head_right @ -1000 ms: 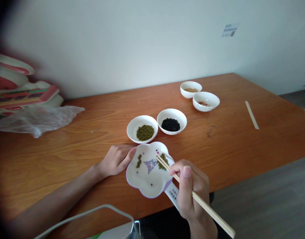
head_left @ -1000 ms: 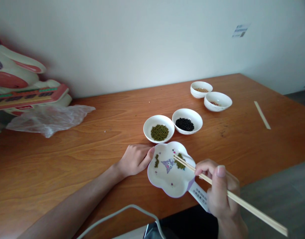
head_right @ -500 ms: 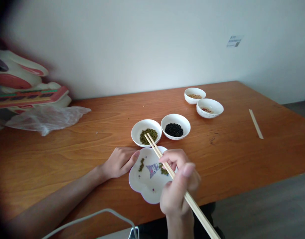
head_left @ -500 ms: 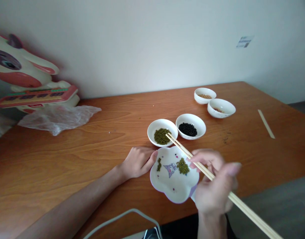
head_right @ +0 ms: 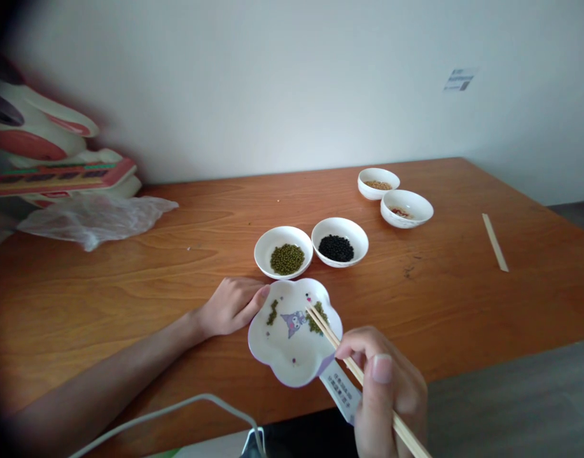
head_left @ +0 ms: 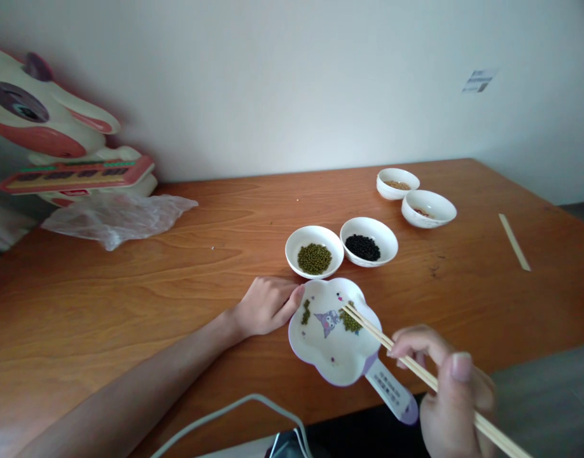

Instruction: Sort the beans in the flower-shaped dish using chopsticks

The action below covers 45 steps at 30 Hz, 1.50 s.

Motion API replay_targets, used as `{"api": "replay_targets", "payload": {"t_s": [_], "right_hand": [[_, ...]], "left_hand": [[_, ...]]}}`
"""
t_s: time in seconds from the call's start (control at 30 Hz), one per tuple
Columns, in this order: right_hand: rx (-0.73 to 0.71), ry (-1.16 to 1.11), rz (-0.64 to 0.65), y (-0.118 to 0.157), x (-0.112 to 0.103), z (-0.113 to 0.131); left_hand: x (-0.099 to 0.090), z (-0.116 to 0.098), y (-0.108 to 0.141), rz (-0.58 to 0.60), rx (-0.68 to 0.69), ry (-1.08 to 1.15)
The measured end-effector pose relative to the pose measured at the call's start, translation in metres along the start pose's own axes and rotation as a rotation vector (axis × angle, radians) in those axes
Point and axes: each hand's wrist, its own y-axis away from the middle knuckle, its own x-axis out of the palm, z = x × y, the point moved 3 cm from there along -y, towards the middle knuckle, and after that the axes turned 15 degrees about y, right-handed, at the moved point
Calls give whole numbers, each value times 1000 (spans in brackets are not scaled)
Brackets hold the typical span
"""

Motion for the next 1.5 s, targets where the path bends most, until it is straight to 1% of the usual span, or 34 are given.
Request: {"api": "replay_targets", "payload": {"t_s": [0.07, 0.13, 0.3, 0.57, 0.87, 1.03, 1.33, 1.43, 1.5], "right_hand": [[43, 3, 18, 4, 2, 0], [95, 3, 66, 6, 4, 0], [125, 24, 167, 5, 6, 2], [128, 41, 177, 3, 10, 1], [86, 45, 169, 2, 13, -2], [51, 48, 132, 1, 14, -3], [-1, 39, -5, 3, 16, -4], [-74, -21, -75, 3, 12, -7], [-125, -23, -118, 1, 8, -8]], "left_hand": [[0, 0, 0, 3, -9, 1], [1, 1, 0, 8, -17, -1], [3, 5, 1, 7, -12, -9], [3, 5, 1, -6, -8, -6], [3, 6, 1, -9, -6, -13], [3, 7, 2, -15, 0, -18], [4, 8, 2, -17, 22, -31], [4, 7, 1, -19, 14, -25], [3, 6, 1, -17, 16, -21]]}}
